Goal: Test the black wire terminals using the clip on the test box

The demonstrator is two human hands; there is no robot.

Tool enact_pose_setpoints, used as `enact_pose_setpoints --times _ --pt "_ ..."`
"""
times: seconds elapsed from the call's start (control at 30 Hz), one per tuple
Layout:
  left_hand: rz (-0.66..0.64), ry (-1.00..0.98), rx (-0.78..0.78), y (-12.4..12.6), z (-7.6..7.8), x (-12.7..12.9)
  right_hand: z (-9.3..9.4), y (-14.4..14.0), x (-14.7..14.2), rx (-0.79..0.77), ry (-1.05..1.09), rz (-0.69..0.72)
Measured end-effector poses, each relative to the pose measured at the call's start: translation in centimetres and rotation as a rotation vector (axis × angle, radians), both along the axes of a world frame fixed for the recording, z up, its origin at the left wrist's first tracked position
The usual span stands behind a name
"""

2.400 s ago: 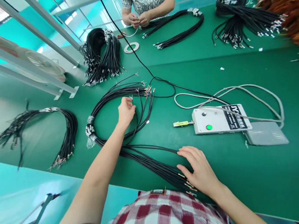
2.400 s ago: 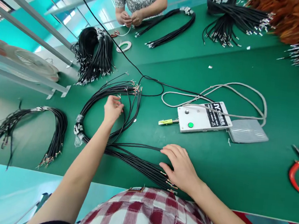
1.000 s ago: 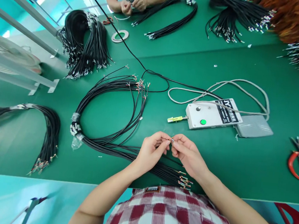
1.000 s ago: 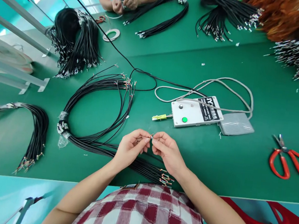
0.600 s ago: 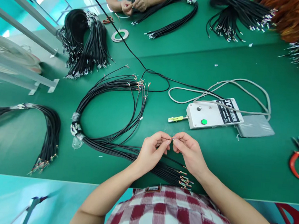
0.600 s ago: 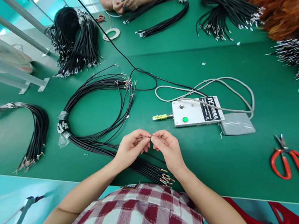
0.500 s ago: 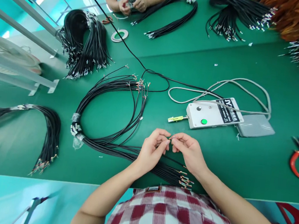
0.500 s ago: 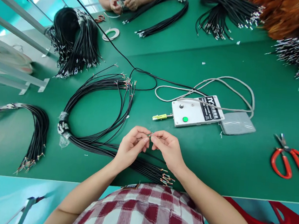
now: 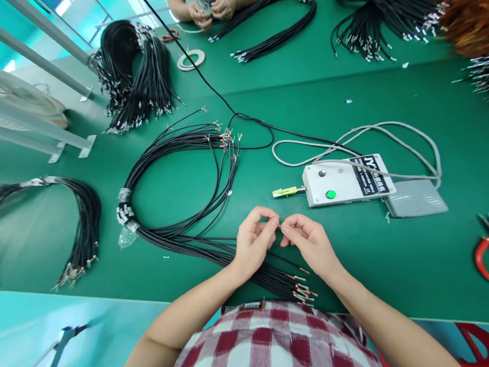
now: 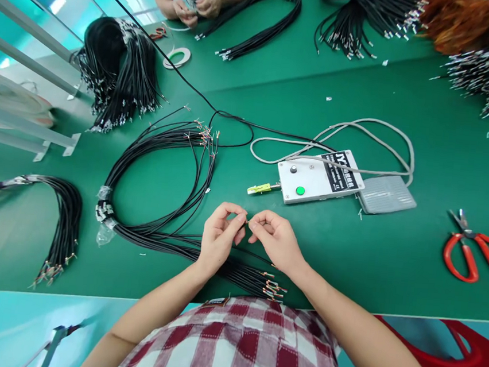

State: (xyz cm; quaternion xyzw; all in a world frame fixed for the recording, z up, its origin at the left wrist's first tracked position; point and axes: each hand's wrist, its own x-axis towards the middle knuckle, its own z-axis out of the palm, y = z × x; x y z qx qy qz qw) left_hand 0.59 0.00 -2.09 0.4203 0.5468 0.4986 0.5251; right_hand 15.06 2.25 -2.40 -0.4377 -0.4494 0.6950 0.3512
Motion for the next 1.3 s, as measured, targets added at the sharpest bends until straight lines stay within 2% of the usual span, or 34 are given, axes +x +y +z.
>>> enact_pose_setpoints --times 0.1,0.2,0.33,0.47,0.53,0.63,0.73,0.87,1.0,1.1,1.3 --pt "-0.05 0.095 0.006 -0.2 -0.3 -0.3 0.0 0.4 0.7 0.093 -0.114 0.046" --pt "-0.11 0.138 0.003 0.0 -0.5 -0.8 0.1 0.7 1.6 0.272 -0.287 0.097" --pt "-0.104 0.054 -0.015 0.6 -0.8 -1.0 0.4 0.8 2.6 0.609 -0.525 0.073" --pt "-0.148 0.06 -0.008 0.9 -1.0 -1.2 0.5 1.1 2.5 1.041 -0.848 0.1" --pt "-0.186 0.163 0.032 0.9 -1.0 -1.3 0.3 1.5 2.3 1.231 -0.949 0.166" --pt "-0.237 0.486 0.232 1.0 -1.0 -1.3 -0.1 2.2 2.2 1.395 -1.0 0.245" --pt "-0.25 0.654 0.367 1.4 -1.4 -1.3 -0.1 3.0 2.4 1.436 -1.062 0.266" --pt "-0.159 0.486 0.227 2.4 -1.9 -1.7 0.7 4.5 2.4 1.426 -1.136 0.228" --pt "-0.105 0.349 0.109 4.0 -1.7 -2.5 0.9 6.2 2.1 1.445 -1.276 0.212" --pt "-0.089 0.327 0.08 5.1 -1.6 -3.0 0.4 7.0 1.6 1.453 -1.36 0.259" --pt "-0.075 0.367 0.062 6.2 -2.1 -3.3 0.0 7.9 0.9 1.442 -1.429 0.266"
